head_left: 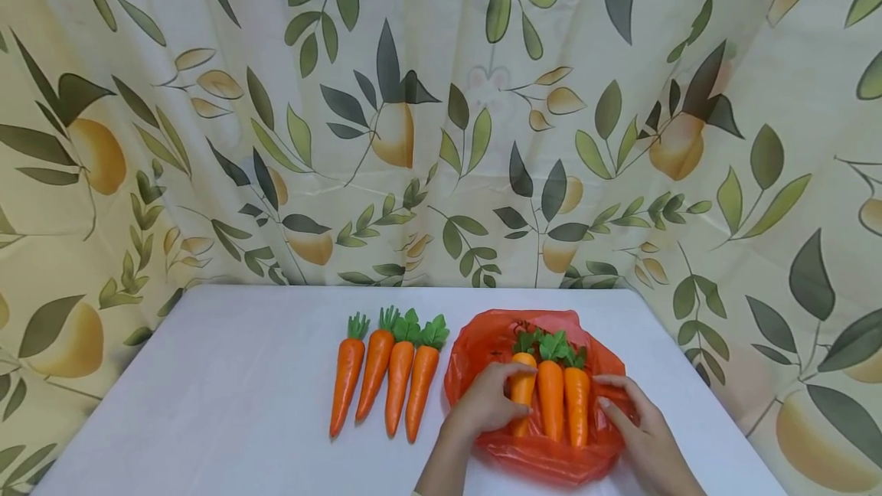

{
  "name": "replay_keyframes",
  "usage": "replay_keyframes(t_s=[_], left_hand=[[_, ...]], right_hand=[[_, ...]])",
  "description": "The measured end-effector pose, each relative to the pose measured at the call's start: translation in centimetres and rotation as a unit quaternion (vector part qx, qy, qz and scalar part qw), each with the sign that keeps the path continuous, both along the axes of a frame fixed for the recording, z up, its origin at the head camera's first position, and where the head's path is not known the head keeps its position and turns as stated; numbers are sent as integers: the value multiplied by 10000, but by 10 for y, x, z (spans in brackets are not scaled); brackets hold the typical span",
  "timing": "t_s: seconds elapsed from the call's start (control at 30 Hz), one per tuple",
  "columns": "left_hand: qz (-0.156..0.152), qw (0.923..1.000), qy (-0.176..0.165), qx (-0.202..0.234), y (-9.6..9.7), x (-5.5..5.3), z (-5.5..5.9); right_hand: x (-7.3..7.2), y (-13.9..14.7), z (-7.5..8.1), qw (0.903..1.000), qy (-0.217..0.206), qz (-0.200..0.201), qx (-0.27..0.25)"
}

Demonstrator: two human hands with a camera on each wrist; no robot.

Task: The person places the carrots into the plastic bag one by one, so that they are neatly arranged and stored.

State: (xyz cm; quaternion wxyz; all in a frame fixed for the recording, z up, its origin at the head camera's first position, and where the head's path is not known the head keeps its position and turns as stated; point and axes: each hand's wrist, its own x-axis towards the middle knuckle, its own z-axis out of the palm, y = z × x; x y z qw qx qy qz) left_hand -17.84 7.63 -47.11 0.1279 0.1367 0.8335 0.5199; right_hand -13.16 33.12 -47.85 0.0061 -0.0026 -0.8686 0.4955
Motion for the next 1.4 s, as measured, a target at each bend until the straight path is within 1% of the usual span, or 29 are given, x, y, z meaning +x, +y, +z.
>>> replay_keyframes(t_s=[0.2, 0.37, 0.6, 0.7, 0.87, 0.97, 1.1, 1.17, 1.3, 1.4], left_hand=[[-61, 9999, 73, -61, -2, 2, 3], [-24, 9998, 190, -17, -3, 1, 0], [72, 9998, 169, 6, -3, 1, -4], [63, 9999, 158, -28, -2, 0, -8], [40, 9999, 138, -75, 0, 0, -11], [17, 9997, 252, -73, -1, 0, -11], [-12, 9992, 398, -81, -4, 0, -9], [-16, 9991, 417, -65, -5, 1, -6], [44, 9997, 229, 3, -7, 0, 2], [41, 9999, 131, -39, -8, 2, 9]], right_hand=[[1, 0, -2, 9996, 262, 72, -53], [0, 1, -3, 9998, 155, 50, -108], [0, 0, -3, 9999, 84, 70, -90], [1, -1, -2, 9999, 85, 69, -84], [1, -2, 0, 9996, 30, 91, -253], [0, -3, 1, 9995, 36, 120, -282], [-2, -3, 1, 9996, -21, 118, -244], [-2, -3, 1, 9997, -90, 89, -213], [-2, -2, 1, 9996, -229, 21, -174], [-1, -2, 1, 9996, -229, 28, -139]])
